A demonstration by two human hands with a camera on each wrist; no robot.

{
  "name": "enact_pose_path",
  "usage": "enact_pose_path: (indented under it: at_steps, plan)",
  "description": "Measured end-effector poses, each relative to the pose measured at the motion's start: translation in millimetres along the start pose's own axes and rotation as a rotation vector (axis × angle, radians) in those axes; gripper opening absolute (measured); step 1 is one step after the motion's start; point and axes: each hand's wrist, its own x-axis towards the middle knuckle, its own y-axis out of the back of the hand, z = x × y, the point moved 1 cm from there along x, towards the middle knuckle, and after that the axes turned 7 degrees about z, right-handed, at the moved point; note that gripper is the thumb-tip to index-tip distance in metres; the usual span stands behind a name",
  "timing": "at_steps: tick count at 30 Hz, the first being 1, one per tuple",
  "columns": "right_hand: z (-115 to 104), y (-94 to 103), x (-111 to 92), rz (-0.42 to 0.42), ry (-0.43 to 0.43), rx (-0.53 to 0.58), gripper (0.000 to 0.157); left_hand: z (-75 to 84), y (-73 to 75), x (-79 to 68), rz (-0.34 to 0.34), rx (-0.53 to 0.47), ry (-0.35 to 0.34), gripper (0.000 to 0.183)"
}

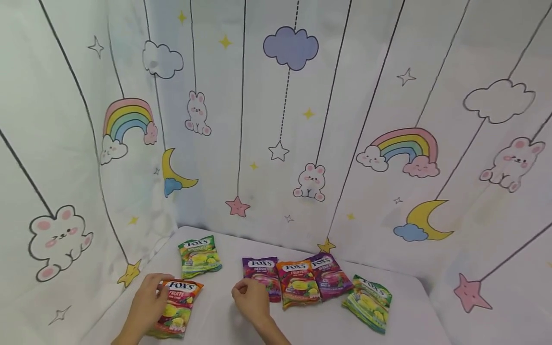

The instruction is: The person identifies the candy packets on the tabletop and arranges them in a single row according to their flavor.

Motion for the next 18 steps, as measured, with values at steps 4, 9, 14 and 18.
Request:
enact_pose_path:
  at_steps: [4, 9, 14, 18]
  plan:
    - [7.1, 11.4, 4.0, 0.059, 0.002, -0.069, 0.005, 10.3, -10.4, 0.1, -0.028, -0.018, -0.044, 0.025]
    - [14.3, 25.3, 7.2, 0.103, -0.025, -0.1, 0.004, 25.4, -25.1, -0.1, -0.032, -0.082, -0.104, 0.023]
    - [19.6, 33.5, 8.8, 0.124, -0.039, -0.069, 0.004, 43.1, -39.6, 0.2, -0.033, -0.119, -0.168, 0.022]
    - [25.4, 42.6, 8.5, 0.132, -0.06, -0.063, 0.007, 56.5, -50.8, 1.1, -0.05, -0.15, -0.193, 0.023]
